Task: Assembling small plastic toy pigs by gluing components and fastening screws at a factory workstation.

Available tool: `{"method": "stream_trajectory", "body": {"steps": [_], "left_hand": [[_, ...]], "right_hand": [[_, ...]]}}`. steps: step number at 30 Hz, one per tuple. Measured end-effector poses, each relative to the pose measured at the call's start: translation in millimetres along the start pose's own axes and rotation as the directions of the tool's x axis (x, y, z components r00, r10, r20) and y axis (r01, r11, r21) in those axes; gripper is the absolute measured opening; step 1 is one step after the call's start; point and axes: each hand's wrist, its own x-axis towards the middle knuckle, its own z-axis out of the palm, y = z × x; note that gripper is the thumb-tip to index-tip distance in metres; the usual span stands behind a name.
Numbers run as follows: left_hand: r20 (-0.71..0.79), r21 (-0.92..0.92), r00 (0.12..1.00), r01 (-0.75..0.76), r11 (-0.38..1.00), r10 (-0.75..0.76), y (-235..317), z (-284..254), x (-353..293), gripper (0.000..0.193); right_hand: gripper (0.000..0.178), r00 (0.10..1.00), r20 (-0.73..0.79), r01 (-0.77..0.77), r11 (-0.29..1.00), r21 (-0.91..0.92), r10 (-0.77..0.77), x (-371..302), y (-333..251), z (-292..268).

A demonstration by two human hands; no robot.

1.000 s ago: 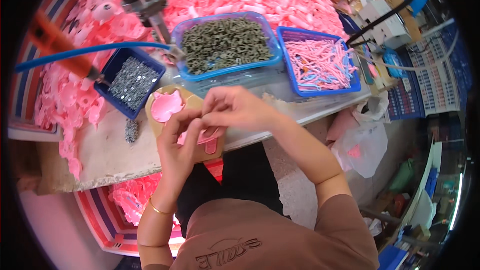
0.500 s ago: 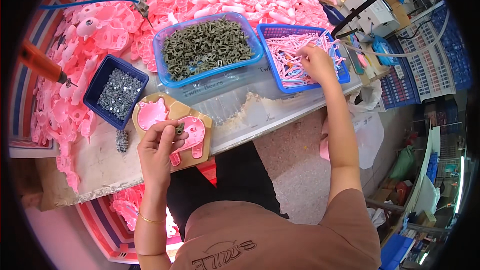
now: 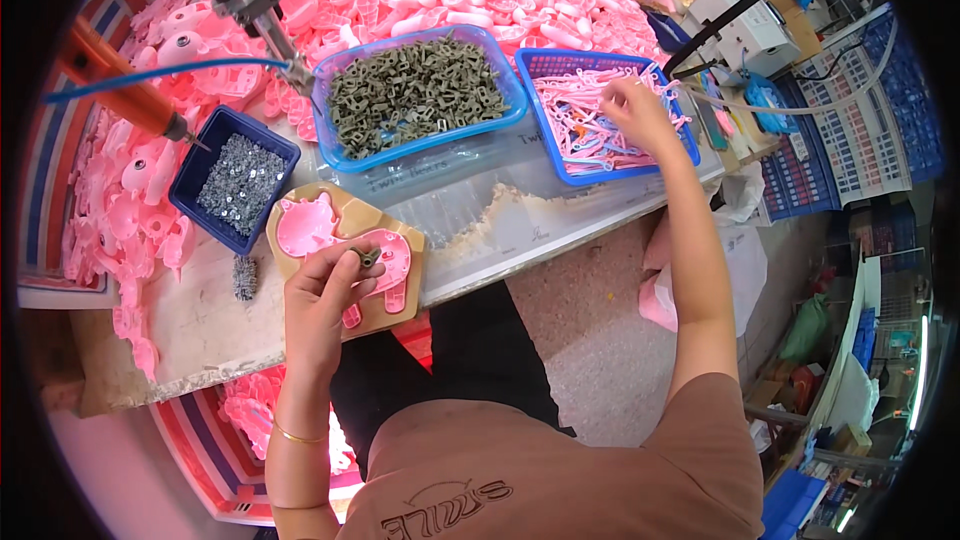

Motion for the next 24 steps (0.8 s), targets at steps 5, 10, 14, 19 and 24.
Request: {"method": "stream_trajectory", "body": {"steps": [5, 10, 14, 19, 24], "left_hand": [[0.021, -0.024, 1.0, 0.015, 1.0, -0.014, -3, 1, -1, 0.026], [0.028, -0.011, 1.0, 0.01, 1.0, -0.01, -3, 3, 0, 0.026], [0.034, 0.009, 0.999, -0.031, 0.999, 0.03, -7, -1, 1, 0.027], [-0.019, -0.003, 1.0, -0.019, 1.0, 0.019, -11, 5, 8, 0.026], [-0.011, -0.096, 0.997, -0.072, 0.993, 0.071, -9, 16, 8, 0.021]], "right_hand": [[0.014, 0.983, -0.173, 0.004, 0.926, 0.377, 0.066, 8, 19, -4], [0.02, 0.96, -0.152, -0.057, 0.693, 0.719, 0.236, 4, 1, -5], [0.015, 0.976, -0.053, -0.08, 0.575, 0.814, 0.211, -5, -46, -1], [0.017, 0.97, 0.202, -0.136, 0.378, 0.916, -0.139, -40, -147, 11], [0.021, 0.906, 0.368, -0.32, 0.23, 0.919, -0.212, -74, -210, 44]]}}
